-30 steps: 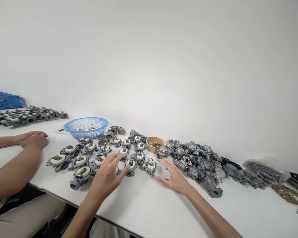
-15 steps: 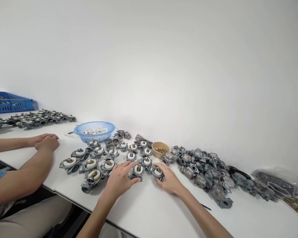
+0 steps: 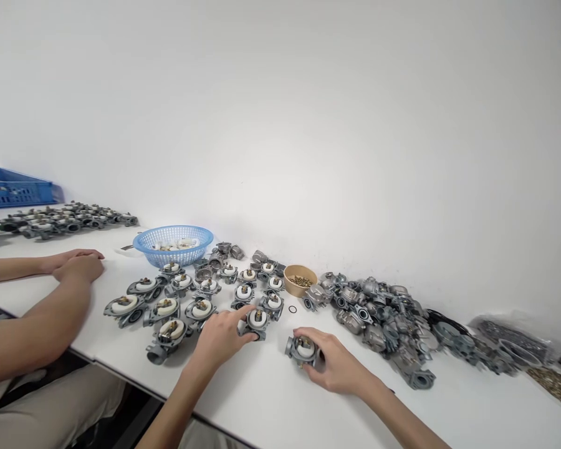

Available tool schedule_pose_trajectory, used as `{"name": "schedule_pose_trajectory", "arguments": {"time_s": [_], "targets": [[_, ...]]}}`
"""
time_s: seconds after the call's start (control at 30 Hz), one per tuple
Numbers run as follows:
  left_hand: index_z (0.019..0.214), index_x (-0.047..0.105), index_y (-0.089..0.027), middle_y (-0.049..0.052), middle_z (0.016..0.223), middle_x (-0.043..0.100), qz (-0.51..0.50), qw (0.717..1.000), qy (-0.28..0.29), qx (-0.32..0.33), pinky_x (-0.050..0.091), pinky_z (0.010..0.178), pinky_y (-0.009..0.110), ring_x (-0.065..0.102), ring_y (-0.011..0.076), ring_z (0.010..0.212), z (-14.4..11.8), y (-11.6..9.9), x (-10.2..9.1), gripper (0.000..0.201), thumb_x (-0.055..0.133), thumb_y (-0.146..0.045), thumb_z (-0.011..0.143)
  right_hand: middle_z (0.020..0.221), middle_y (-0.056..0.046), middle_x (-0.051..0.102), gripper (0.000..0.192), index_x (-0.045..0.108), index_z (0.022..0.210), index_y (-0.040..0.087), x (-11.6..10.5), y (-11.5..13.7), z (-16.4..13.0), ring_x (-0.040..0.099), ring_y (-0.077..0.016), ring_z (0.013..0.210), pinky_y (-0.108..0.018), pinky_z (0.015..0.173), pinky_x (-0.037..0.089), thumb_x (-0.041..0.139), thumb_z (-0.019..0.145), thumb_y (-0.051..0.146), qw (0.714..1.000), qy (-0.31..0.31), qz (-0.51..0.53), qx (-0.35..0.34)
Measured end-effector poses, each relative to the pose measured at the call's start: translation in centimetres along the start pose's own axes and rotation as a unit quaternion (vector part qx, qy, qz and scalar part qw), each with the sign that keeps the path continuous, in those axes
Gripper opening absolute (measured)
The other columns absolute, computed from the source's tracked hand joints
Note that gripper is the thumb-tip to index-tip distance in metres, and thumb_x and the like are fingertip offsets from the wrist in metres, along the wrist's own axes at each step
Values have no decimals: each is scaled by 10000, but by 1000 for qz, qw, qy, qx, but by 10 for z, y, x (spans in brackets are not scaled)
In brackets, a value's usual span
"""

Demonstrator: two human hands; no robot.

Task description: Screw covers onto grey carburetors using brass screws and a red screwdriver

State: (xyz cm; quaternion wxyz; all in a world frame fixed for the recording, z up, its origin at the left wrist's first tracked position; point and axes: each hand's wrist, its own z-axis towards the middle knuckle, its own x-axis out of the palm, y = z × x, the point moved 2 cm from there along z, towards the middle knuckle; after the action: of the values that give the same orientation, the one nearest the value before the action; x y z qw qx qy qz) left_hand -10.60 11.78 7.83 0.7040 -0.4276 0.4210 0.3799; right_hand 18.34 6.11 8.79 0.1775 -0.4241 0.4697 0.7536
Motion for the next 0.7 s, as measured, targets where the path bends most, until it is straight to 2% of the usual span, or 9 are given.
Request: {"name": "schedule_pose_trajectory", "arguments": {"time_s": [0.17,0.27,0.4,0.57,0.63,0.7], "targets": [[1297,686,-316,-6,1011,823,-73,997,-5,3,533,818,352,752,285,969,1,-1,0,468,777,-427,852,1539,-93,584,606,569,1460,286,-11,-2,-30,576,-346,1375,-501,1160,458,675,863,288,999,9,-19,37],[1220,707,-309,-11,984,822,-86,996,5,1,518,817,357,744,290,966,0,-7,0,403,772,-445,847,1566,-76,563,619,558,1501,306,-20,-6,-42,547,-355,1414,-527,1186,434,660,890,299,998,13,-25,52],[1216,690,-289,4,985,820,-86,996,14,-6,501,824,367,739,303,980,-3,-20,2,407,777,-437,847,1571,-66,558,621,566,1510,324,-29,-13,-50,542,-353,1422,-546,1198,422,657,897,299,998,21,-30,55],[1233,668,-289,23,978,813,-69,997,-5,-17,496,825,359,746,300,976,-11,-42,11,398,766,-414,867,1630,-54,484,688,500,1564,364,-37,-7,-49,443,-373,1498,-593,1230,362,697,907,414,996,49,-50,46],[1239,661,-288,27,970,810,-62,998,-14,-26,498,853,363,748,297,983,-14,-51,15,400,767,-402,870,1653,-47,448,701,482,1571,391,-39,1,-41,427,-387,1503,-604,1213,374,697,913,505,996,33,-62,52],[1244,653,-281,32,965,807,-62,997,-15,-34,499,865,368,749,295,986,-17,-58,17,404,768,-396,874,1627,-65,483,634,525,1543,367,-38,12,-28,466,-383,1471,-584,1192,395,649,947,543,996,-7,-66,51]]}}
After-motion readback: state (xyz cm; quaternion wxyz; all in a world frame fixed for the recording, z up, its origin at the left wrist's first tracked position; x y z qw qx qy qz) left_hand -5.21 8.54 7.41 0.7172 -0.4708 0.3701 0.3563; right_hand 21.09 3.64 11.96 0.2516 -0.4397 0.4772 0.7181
